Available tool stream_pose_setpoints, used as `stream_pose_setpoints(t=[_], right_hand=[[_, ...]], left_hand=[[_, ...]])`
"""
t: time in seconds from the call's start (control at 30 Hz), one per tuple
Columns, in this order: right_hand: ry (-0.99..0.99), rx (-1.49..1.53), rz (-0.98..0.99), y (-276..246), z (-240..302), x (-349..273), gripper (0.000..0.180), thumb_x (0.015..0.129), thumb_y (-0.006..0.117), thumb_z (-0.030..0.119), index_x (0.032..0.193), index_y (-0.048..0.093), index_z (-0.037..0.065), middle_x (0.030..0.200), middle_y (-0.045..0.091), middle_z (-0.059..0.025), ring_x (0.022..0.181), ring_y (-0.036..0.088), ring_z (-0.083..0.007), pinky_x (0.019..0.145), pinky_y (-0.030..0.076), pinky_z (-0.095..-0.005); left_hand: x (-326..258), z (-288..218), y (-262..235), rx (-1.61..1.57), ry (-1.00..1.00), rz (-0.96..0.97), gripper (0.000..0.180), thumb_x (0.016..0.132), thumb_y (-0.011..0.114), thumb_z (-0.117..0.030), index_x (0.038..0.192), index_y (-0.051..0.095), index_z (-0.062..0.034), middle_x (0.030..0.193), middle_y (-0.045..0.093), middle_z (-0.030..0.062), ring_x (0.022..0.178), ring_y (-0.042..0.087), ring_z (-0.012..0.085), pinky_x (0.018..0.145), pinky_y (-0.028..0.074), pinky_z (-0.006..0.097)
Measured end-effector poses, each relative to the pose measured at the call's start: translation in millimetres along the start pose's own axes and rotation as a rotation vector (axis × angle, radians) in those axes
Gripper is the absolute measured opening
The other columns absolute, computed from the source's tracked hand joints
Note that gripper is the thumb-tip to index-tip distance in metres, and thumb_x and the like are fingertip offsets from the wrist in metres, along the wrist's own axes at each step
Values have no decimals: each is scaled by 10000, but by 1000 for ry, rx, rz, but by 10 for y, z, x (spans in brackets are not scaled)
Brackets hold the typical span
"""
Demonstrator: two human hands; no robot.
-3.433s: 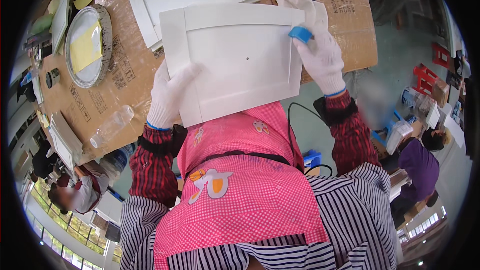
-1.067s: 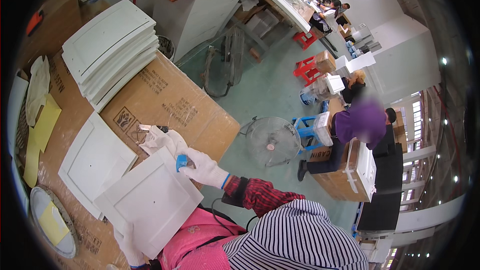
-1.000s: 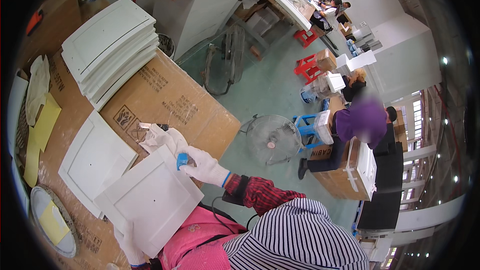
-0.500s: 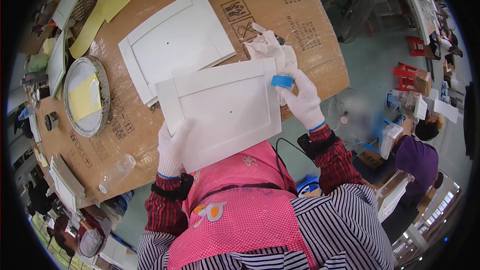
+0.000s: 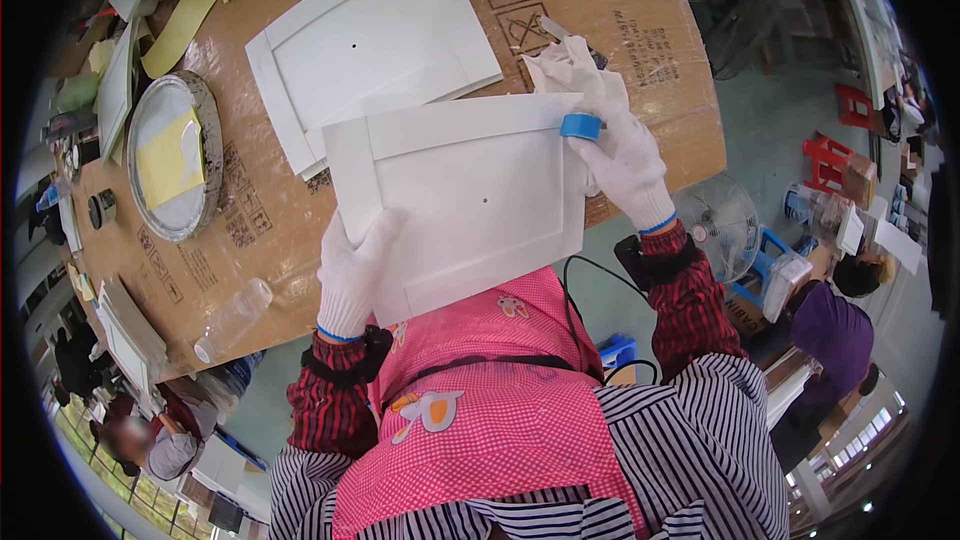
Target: Cleaning, scraping, and touching up white wooden furniture panels in a factory setting.
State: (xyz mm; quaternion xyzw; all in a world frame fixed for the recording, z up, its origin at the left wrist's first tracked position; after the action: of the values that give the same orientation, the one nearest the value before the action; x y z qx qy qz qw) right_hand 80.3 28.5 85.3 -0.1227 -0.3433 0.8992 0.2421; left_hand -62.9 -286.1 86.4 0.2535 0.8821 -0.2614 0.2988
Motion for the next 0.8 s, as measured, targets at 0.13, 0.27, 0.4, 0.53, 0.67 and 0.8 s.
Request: stream_pose_setpoints(t=[0.13, 0.27, 0.4, 0.53, 0.67, 0.8], right_hand=[[-16, -55, 2, -9, 8, 45, 355, 819, 742, 71, 1160, 645, 86, 1069, 681, -143, 1022, 660, -341, 872, 527, -407], [-91, -111, -23, -10, -24, 138, 359, 809, 744, 67, 1154, 648, 91, 1058, 678, -139, 1010, 661, -341, 861, 529, -402], [-58, -65, 21, 8, 5, 47, 362, 803, 751, 77, 1151, 652, 105, 1055, 686, -125, 1010, 663, -329, 871, 524, -412], [-114, -109, -11, 2, 13, -17, 364, 792, 745, 57, 1139, 641, 91, 1051, 674, -134, 994, 660, -340, 849, 530, -413], [-73, -149, -17, 27, 64, 34, 366, 786, 751, 58, 1134, 640, 89, 1040, 671, -131, 981, 660, -338, 838, 529, -411], [-84, -113, -21, 52, 31, -65, 394, 774, 762, 64, 1147, 638, 94, 1039, 669, -131, 958, 660, -331, 820, 527, -409]], left_hand=[[-17, -14, 9, 39, -4, 8, 566, 871, 753, -380, 1272, 631, 0, 1086, 724, 119, 967, 673, 176, 876, 522, 324], [-29, -88, 25, 61, 18, 5, 558, 870, 758, -381, 1268, 635, -9, 1080, 725, 120, 974, 671, 179, 891, 515, 327], [-30, -66, 2, 61, -8, -7, 562, 870, 761, -379, 1273, 632, -9, 1090, 722, 120, 980, 667, 177, 895, 512, 325], [-60, -140, 19, 41, -14, 11, 566, 877, 758, -378, 1289, 622, -14, 1101, 718, 113, 991, 663, 175, 900, 510, 326], [-47, -130, 14, 77, -26, 6, 566, 885, 754, -373, 1295, 612, -10, 1100, 716, 108, 994, 661, 174, 902, 510, 328], [-43, -77, 17, 62, -7, 11, 565, 888, 751, -366, 1297, 607, -3, 1106, 715, 111, 997, 662, 177, 907, 509, 327]])
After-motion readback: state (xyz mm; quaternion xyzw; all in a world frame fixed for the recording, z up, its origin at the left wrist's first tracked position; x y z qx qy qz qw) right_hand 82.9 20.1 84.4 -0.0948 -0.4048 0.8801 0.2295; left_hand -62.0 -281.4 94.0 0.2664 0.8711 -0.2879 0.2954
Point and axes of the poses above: each hand's wrist, its own x-axis towards the middle knuckle, its own y-axis out of the palm, z = x × y, the point moved 6 cm from there along x, towards the middle knuckle
